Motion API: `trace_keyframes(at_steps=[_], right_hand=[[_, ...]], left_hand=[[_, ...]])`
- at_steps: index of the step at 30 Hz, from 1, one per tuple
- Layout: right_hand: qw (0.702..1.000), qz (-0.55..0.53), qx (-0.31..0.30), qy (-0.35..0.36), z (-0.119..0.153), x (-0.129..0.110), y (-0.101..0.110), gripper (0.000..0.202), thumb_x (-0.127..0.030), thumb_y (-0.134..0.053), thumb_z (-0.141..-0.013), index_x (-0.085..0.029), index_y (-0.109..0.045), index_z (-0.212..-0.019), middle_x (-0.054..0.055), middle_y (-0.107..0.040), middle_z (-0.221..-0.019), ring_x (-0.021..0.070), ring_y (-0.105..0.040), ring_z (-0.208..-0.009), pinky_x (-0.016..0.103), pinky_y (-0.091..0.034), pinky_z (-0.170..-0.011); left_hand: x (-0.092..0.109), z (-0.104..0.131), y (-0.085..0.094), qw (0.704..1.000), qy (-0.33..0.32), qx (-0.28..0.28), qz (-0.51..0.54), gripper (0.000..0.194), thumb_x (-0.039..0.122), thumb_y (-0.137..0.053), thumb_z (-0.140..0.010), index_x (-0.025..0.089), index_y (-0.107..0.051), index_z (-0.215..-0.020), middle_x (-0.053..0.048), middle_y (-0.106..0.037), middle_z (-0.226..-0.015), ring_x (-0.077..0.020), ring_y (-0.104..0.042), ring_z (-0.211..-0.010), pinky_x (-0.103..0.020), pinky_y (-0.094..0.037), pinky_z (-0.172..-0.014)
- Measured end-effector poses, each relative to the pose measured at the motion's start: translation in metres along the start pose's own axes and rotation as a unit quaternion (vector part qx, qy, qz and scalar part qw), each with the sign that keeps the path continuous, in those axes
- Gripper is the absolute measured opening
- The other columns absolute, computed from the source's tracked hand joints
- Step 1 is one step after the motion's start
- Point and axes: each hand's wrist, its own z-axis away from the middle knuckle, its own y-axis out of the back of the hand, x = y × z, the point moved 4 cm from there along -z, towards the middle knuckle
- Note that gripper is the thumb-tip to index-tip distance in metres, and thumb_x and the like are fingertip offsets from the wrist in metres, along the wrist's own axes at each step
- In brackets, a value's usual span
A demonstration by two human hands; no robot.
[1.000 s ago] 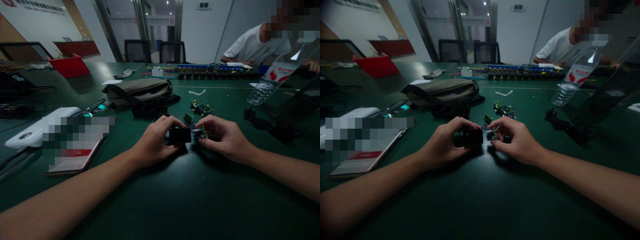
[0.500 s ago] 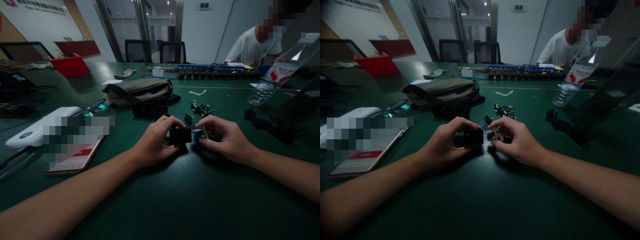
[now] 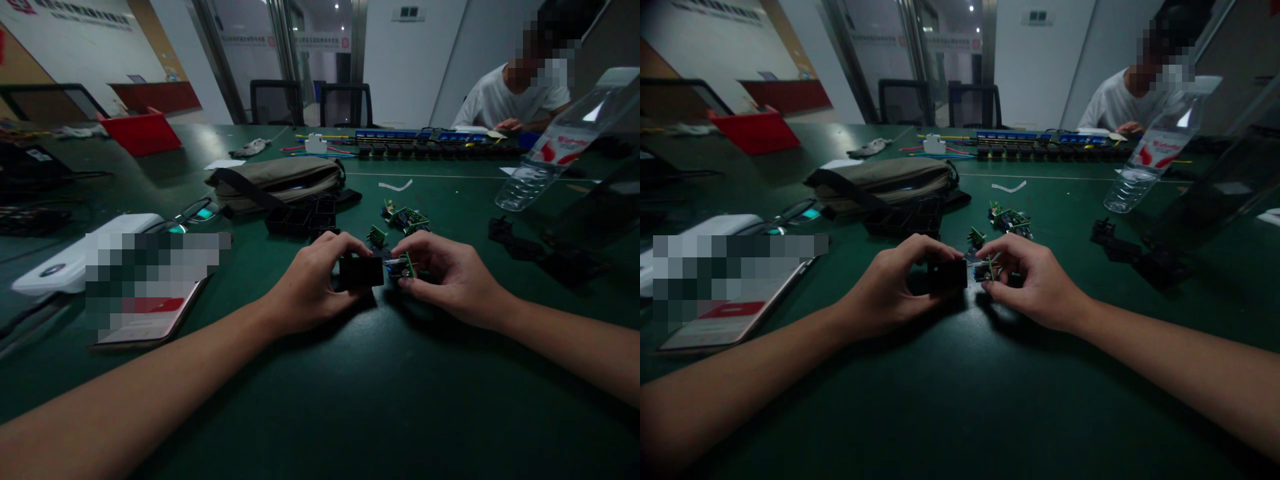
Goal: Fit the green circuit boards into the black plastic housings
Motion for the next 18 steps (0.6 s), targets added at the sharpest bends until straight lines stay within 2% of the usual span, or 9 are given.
trace_keyframes(at_steps=[9,14,18], right_hand=[[1.0,0.01,0.004,0.006,-0.0002,0.0001,0.0002,0.03,-0.02,-0.072,-0.079,-0.018,-0.062,-0.107,0.003,-0.062,-0.09,0.0131,-0.057,-0.07,0.025,-0.049,-0.058],[1.0,0.009,0.004,0.002,-0.0001,-0.0006,0.0002,0.03,-0.02,-0.072,-0.079,-0.018,-0.062,-0.107,0.004,-0.063,-0.093,0.0154,-0.06,-0.077,0.026,-0.05,-0.061],[1.0,0.013,0.004,-0.003,0.0002,-0.0012,0.0002,0.03,-0.019,-0.072,-0.078,-0.017,-0.062,-0.106,0.003,-0.063,-0.089,0.0137,-0.058,-0.072,0.025,-0.049,-0.059]], left_hand=[[-0.0006,-0.0002,-0.0004,1.0,0.0,-0.001,-0.002,0.036,0.022,-0.073,-0.076,0.019,-0.059,-0.11,-0.006,-0.069,-0.107,-0.0203,-0.065,-0.098,-0.033,-0.054,-0.082],[0.0001,0.0001,0.0,1.0,-0.005,-0.001,-0.003,0.036,0.022,-0.074,-0.076,0.019,-0.059,-0.109,-0.006,-0.069,-0.106,-0.0198,-0.065,-0.097,-0.032,-0.053,-0.081],[0.0003,-0.0003,0.0001,1.0,-0.005,-0.002,-0.001,0.037,0.022,-0.074,-0.076,0.018,-0.059,-0.11,-0.006,-0.068,-0.106,-0.02,-0.065,-0.097,-0.033,-0.053,-0.081]])
